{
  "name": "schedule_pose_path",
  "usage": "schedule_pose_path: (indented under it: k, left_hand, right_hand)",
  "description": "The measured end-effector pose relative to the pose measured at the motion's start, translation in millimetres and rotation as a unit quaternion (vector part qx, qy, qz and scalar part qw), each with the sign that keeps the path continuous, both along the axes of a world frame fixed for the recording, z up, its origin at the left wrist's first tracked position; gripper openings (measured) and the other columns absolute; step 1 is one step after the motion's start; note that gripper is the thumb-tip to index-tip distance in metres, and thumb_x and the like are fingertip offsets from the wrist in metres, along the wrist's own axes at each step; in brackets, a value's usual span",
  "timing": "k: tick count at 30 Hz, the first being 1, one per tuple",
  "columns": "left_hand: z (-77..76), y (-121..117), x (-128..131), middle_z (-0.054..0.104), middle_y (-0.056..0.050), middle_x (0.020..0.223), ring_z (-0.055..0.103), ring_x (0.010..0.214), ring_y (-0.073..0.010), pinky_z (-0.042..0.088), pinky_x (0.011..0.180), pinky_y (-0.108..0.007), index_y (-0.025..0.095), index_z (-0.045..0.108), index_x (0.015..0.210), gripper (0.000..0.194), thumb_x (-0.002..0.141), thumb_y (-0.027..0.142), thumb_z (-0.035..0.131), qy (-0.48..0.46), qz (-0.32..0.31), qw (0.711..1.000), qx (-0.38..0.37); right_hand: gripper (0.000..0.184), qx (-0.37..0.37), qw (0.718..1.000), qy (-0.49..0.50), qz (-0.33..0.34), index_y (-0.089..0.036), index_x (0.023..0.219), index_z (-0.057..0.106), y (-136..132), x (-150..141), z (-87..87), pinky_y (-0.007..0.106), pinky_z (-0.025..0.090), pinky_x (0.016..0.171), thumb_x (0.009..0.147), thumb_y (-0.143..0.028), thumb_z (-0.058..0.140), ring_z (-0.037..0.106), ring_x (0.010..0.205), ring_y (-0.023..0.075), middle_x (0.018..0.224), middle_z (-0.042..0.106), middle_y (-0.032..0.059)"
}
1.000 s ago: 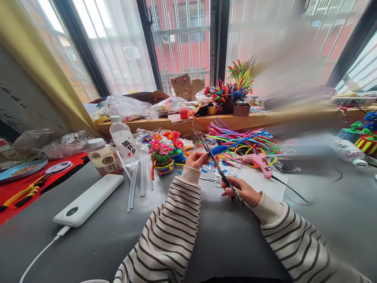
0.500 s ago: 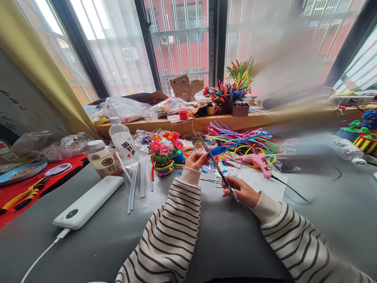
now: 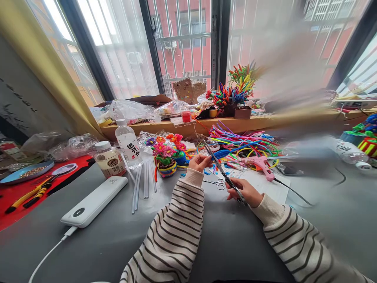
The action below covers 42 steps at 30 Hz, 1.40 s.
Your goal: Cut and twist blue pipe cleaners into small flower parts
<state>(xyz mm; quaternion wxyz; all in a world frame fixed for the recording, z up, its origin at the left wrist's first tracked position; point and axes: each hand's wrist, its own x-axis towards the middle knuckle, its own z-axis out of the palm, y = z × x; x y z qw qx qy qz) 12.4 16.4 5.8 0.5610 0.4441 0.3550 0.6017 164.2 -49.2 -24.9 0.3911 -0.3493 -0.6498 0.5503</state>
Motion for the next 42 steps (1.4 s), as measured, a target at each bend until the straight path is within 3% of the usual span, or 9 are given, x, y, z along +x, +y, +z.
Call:
schedule_pose_path:
  k: [4,11,18,27,37,42]
  left_hand:
    - [-2.0,4,1,0.055,0.003,0.043,0.051,0.038,-0.008,0.044,0.045,-0.022,0.012,0.049,0.052,0.035,0.035,0.034,0.069,0.01,0.019,1.0,0.01]
    - [-1.6,5,-1,0.055,0.003,0.042,0.05,0.037,-0.0076,0.042,0.044,-0.021,0.012,0.048,0.051,0.034,0.036,0.034,0.069,0.012,-0.01,1.0,0.012]
    - [-4.7,7,-1,0.054,0.004,0.042,0.05,0.038,-0.0069,0.041,0.044,-0.02,0.012,0.047,0.051,0.031,0.039,0.031,0.068,0.025,-0.023,0.999,0.021]
    - [-7.1,8,3,0.054,0.004,0.042,0.052,0.04,-0.0082,0.043,0.045,-0.021,0.012,0.047,0.051,0.033,0.035,0.03,0.07,0.006,-0.013,1.0,-0.012]
    - [-2.9,2,-2,0.054,0.005,0.042,0.047,0.037,-0.005,0.04,0.044,-0.019,0.013,0.046,0.052,0.031,0.039,0.031,0.068,0.005,-0.051,0.999,0.012]
    - [-2.7,2,-1,0.054,0.004,0.043,0.047,0.037,-0.0053,0.04,0.045,-0.02,0.013,0.047,0.052,0.032,0.039,0.032,0.068,0.013,-0.041,0.999,0.014]
  right_hand:
    - [0.028,-0.02,1.0,0.021,-0.004,-0.015,0.06,0.041,0,-1,-1.8,0.033,0.048,0.057,0.058,-0.038,0.057,0.034,0.043,0.004,0.048,0.035,-0.0068]
    - [0.04,-0.047,0.997,0.05,0.04,-0.015,0.068,0.041,0,-1,-0.1,0.036,0.046,0.065,0.056,-0.05,0.055,0.032,0.045,0.0037,0.051,0.036,-0.0066]
    - [0.036,-0.038,0.998,0.031,0.035,-0.016,0.058,0.038,4,1,-2.6,0.03,0.046,0.053,0.056,-0.048,0.056,0.033,0.039,0.0044,0.041,0.035,-0.0073]
    - [0.035,-0.07,0.996,0.042,0.028,-0.014,0.06,0.041,3,2,-5.2,0.03,0.046,0.051,0.057,-0.045,0.056,0.039,0.038,0.0045,0.047,0.04,-0.0055]
    - [0.047,-0.063,0.993,0.036,0.091,-0.014,0.067,0.041,0,5,5.8,0.037,0.045,0.068,0.05,-0.055,0.056,0.039,0.053,0.0056,0.061,0.038,-0.0034]
    - [0.044,-0.041,0.998,0.012,0.047,-0.014,0.062,0.042,0,4,4.7,0.031,0.046,0.056,0.05,-0.053,0.057,0.041,0.05,0.0066,0.058,0.038,-0.0032]
